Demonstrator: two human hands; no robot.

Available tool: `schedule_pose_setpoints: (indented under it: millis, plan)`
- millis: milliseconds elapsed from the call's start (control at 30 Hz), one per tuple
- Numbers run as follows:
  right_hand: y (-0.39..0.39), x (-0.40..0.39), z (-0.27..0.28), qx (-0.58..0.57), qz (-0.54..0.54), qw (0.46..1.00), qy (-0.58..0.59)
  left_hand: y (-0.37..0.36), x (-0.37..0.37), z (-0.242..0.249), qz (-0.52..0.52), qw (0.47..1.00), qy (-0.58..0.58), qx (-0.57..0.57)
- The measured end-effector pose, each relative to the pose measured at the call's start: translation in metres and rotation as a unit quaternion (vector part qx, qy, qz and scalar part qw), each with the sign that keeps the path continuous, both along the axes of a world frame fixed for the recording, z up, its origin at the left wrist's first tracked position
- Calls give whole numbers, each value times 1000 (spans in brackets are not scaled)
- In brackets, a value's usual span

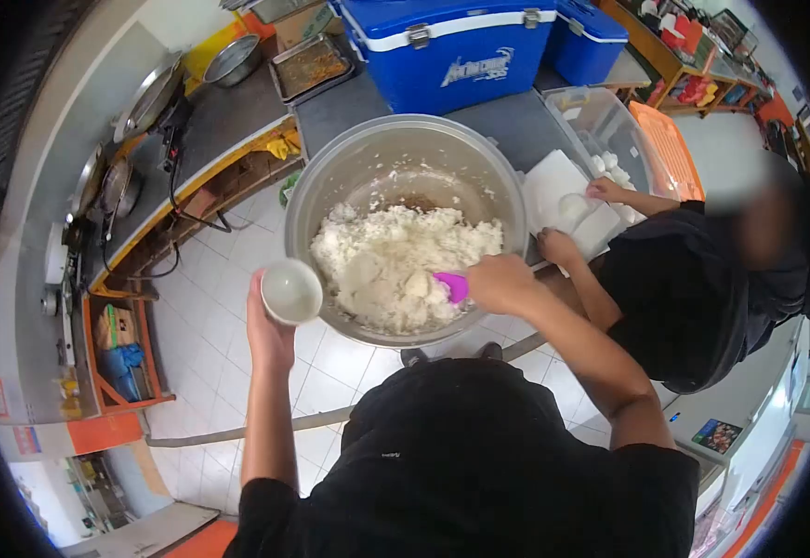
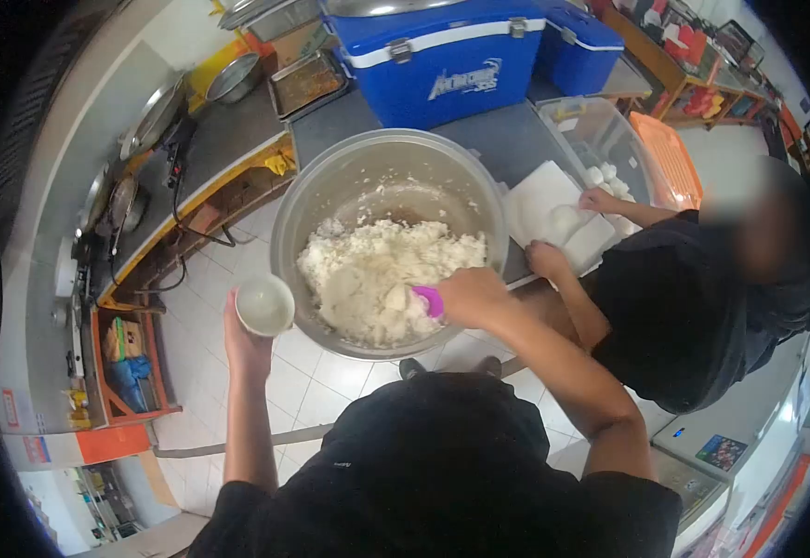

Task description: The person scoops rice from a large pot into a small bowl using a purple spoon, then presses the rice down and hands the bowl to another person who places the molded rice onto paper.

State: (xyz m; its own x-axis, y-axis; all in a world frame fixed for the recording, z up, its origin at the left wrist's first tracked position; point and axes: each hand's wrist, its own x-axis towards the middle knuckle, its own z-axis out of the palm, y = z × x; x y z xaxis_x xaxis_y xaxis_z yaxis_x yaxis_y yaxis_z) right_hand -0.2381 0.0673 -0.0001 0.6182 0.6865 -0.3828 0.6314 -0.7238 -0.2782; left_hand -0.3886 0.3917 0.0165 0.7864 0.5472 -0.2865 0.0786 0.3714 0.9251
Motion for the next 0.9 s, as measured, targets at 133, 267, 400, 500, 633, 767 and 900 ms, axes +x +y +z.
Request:
schedule_pose_setpoints:
  millis: [133, 267, 400, 500, 633, 767, 900]
  plan:
    - [28, 2, -30, -62, 20, 998, -15, 20, -46, -18, 33, 999, -17, -36]
    - [44, 13, -17, -60, 43, 997, 20, 12, -43, -24, 11, 1000, 2, -29]
    - [62, 3, -39, -29, 60, 996, 52, 11, -38, -21, -48, 998, -3, 35]
    - [52, 21, -50, 35, 94, 986, 132, 8, -28, -17, -67, 997, -4, 37]
    - [54, 25, -77, 132, 119, 963, 202, 5, -20, -19, -118, 991, -4, 66]
    - [48, 27, -74, 210, 61, 946, 241, -2, -8, -32, -184, 964, 13, 192]
    - [39, 41, 2, 164, 29, 968, 187, -13, 2, -30, -209, 968, 64, 125]
